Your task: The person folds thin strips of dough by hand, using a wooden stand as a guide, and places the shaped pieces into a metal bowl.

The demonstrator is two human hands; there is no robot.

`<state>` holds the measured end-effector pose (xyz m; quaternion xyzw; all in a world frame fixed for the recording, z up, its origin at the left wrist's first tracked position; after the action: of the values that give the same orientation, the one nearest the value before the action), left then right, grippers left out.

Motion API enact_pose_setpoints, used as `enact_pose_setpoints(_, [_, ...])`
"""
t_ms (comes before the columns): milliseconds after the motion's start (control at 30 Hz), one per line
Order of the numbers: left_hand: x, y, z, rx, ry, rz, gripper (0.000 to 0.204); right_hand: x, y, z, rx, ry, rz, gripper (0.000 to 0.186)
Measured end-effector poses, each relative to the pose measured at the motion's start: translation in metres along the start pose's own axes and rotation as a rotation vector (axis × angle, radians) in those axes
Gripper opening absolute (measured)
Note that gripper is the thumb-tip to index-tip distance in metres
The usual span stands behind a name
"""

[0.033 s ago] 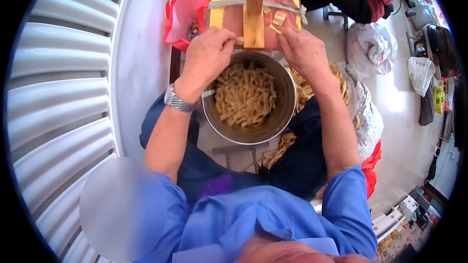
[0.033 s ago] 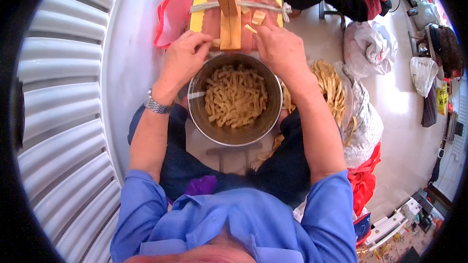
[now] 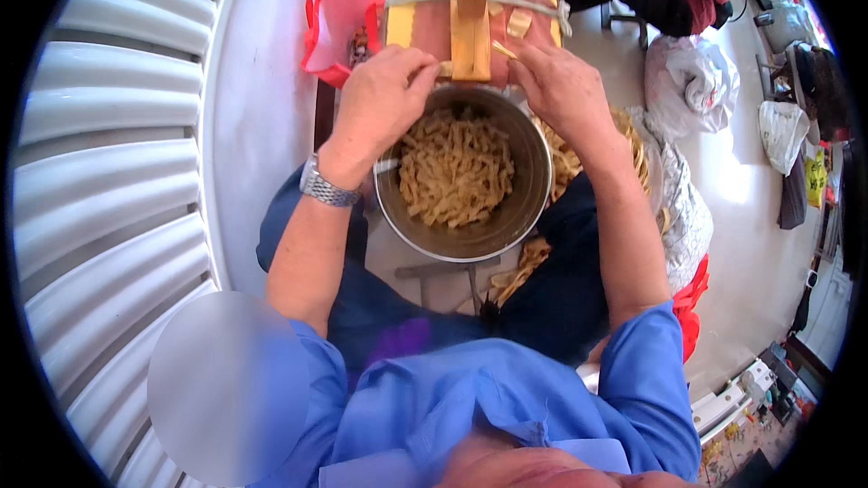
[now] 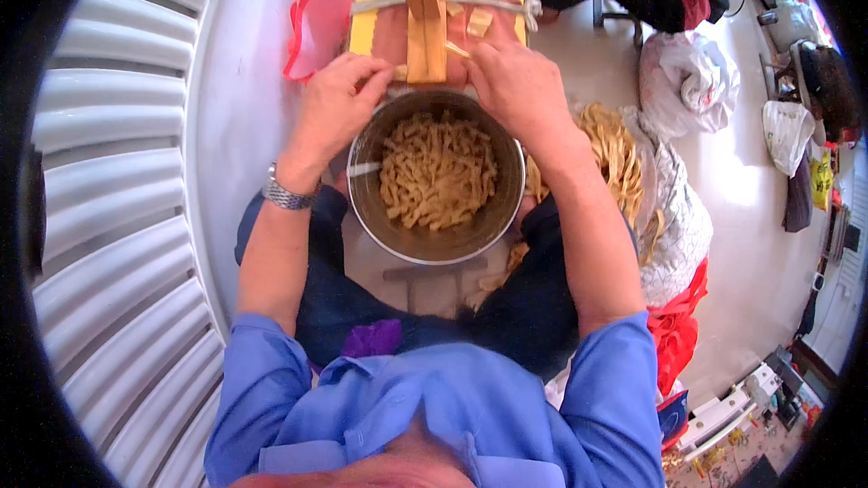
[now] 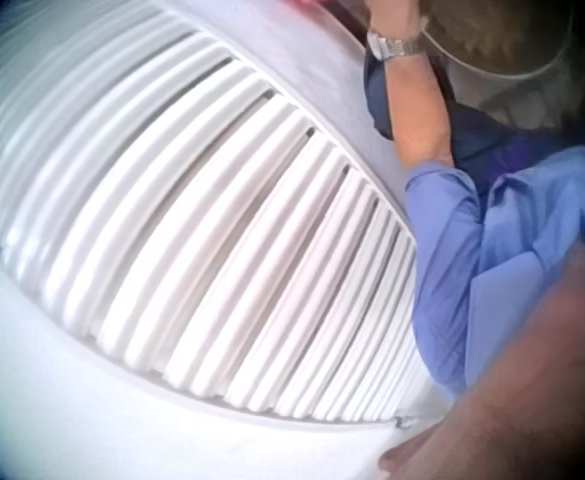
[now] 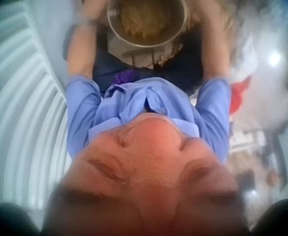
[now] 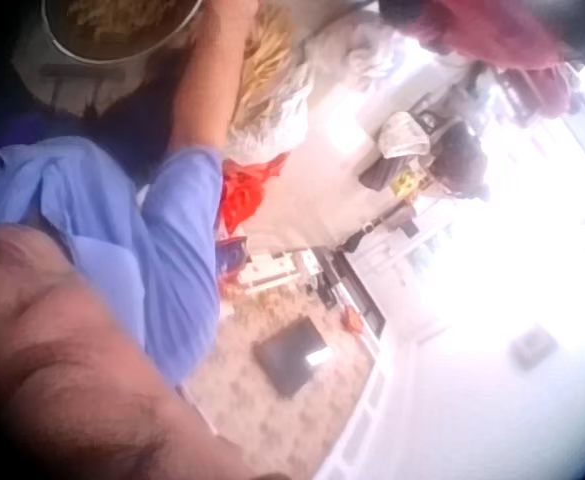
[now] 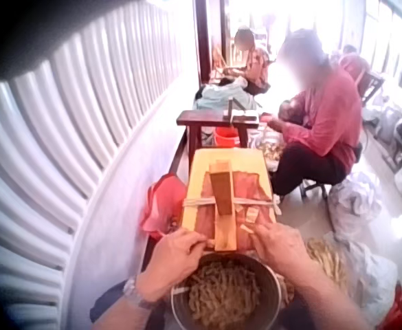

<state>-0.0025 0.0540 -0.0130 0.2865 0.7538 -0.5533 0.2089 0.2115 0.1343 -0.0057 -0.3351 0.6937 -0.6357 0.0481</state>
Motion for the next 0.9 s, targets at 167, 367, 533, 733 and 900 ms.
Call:
enact_pose_setpoints(167, [-0.008,-0.007,0.021,0.022,-0.105,0.234,0.04,0.037,-0.016,0.015,-0.054,-0.205,-0.242,0.02])
enact_pose_setpoints(367, [-0.032,0.012,0.037,0.241,-0.398,1.121,0.05,0.065,-0.037,0.021,-0.144,-0.485,-0.378,0.03])
enact_pose_setpoints(533, [-0.035,0.026,0.044,0.183,-0.141,1.098,0.046,0.098,-0.045,0.033,-0.132,-0.607,-0.553,0.036])
enact_pose_setpoints(733, [-0.051,0.005,0.011,0.14,-0.18,1.434,0.037,0.102,-0.057,0.035,-0.123,-0.58,-0.61,0.034])
enact_pose_setpoints(900, [-0.063,0.009,0.006,0.108,-0.388,1.55,0.029,0.095,-0.057,0.036,0.014,-0.503,-0.735,0.027])
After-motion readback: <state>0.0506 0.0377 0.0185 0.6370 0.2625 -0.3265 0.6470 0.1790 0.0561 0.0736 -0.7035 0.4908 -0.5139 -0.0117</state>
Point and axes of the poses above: each hand's wrist, its own z-axis away from the middle knuckle, its own y-axis out of the palm, x = y × z, the point moved 4 cm from there along -z, towards the middle knuckle, and after that the axes turned 11 degrees about y, right-handed, at the moved point
